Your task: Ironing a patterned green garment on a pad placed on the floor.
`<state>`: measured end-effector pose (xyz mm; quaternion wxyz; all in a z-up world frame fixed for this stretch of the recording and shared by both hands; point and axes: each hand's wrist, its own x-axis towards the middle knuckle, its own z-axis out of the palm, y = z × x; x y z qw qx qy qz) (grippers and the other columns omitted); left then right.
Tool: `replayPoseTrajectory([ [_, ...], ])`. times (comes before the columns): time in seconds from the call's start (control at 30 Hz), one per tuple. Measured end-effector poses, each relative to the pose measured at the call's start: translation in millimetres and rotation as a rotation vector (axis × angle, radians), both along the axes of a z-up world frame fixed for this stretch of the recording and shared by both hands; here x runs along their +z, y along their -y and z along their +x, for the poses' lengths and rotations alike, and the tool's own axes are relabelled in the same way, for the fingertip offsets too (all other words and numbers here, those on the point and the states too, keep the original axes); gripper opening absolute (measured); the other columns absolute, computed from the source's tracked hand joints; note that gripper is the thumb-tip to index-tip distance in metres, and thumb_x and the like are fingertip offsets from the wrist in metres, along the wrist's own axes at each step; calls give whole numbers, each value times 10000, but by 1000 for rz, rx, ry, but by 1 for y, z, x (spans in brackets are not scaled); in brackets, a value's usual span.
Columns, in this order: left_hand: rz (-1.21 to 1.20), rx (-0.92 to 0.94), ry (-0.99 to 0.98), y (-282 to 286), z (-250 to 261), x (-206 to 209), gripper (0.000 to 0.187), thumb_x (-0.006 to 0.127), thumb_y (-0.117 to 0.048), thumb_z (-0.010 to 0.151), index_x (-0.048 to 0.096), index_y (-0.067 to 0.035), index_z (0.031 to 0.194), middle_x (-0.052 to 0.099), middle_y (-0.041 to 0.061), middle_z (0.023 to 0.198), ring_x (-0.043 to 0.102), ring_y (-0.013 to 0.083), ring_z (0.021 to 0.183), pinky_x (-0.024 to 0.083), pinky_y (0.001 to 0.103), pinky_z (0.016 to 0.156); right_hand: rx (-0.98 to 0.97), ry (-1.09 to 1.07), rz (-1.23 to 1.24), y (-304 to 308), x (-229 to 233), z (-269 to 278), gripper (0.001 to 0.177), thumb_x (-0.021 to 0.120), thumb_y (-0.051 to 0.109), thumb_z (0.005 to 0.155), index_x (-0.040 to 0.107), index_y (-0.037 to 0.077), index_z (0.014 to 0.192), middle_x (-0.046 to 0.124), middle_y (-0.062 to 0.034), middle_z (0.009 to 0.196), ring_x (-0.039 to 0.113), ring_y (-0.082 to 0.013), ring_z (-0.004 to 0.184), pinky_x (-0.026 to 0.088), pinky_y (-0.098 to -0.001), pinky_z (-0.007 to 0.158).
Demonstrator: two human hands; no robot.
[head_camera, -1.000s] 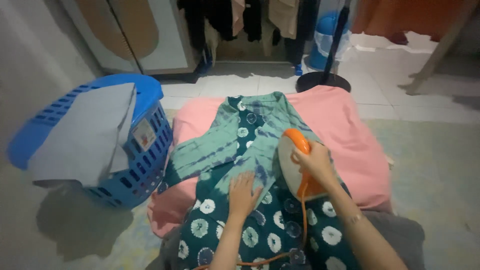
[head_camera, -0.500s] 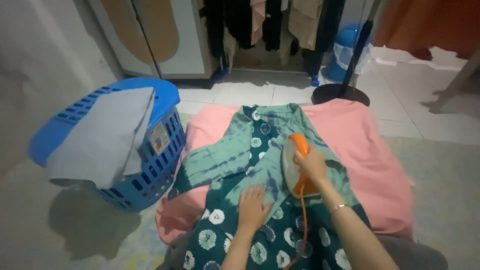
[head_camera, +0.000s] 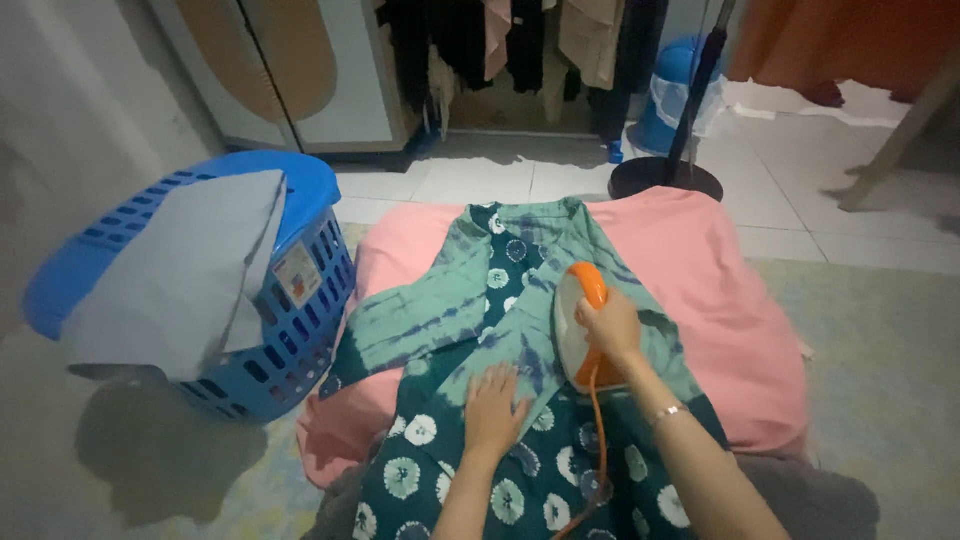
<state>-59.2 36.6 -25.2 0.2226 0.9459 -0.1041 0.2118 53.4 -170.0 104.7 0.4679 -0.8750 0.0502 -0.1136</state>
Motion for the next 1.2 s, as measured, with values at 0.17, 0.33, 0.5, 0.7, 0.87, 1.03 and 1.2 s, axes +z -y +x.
replayPoseTrajectory([
  [0.17, 65, 41, -25, 2, 4, 3, 585, 630, -379, 935, 555, -32, 1400, 509, 180, 1476, 404, 345, 1399, 207, 553, 1172, -24, 14, -71, -1, 0, -4, 339, 663, 301, 831, 687, 30, 1032, 733, -144, 690, 735, -258, 529, 591, -388, 586],
  [0.33, 43, 24, -107, 3, 2, 8, 586, 606, -371, 945, 534, -42, 1424, 503, 133, 1509, 412, 342, 1404, 224, 543, 1180, -12, -6, -57, -3, 8, -21, 328, 660, 287, 810, 699, 12, 982, 732, -161, 673, 730, -263, 522, 590, -407, 572],
  [0.5, -9, -11, -40, 0, 1, 4, 564, 620, -348, 955, 550, -26, 1412, 510, 176, 1491, 423, 358, 1398, 213, 559, 1179, 1, 11, -6, -1, 4, -3, 350, 652, 314, 840, 681, -4, 983, 730, -159, 685, 727, -259, 519, 592, -397, 564],
  [0.7, -51, -20, -55, -2, -2, 9, 530, 622, -324, 940, 578, -22, 1373, 529, 180, 1473, 430, 356, 1403, 223, 545, 1185, -6, 43, -18, -5, 8, -4, 340, 653, 310, 821, 661, 13, 986, 730, -170, 702, 727, -274, 527, 578, -407, 579],
  [0.87, -97, -7, -111, 0, -3, 13, 527, 623, -322, 931, 582, -33, 1371, 533, 166, 1471, 419, 352, 1404, 219, 539, 1185, 0, 11, -58, -1, 2, -9, 345, 667, 304, 802, 647, 12, 985, 721, -151, 698, 730, -271, 534, 578, -408, 579],
  [1.03, -75, -9, -79, -1, -4, 12, 533, 608, -312, 949, 564, -31, 1401, 515, 164, 1491, 407, 350, 1418, 206, 538, 1196, -7, -26, 19, -2, 10, -13, 329, 651, 312, 808, 691, 19, 951, 741, -124, 698, 738, -259, 547, 588, -397, 596],
  [1.2, -35, -2, -122, -2, -2, 8, 548, 593, -313, 956, 538, -27, 1420, 494, 167, 1509, 392, 341, 1431, 194, 539, 1207, -41, -2, -55, -12, 18, -1, 331, 653, 337, 832, 681, 63, 1015, 724, -129, 698, 724, -279, 538, 568, -412, 598],
])
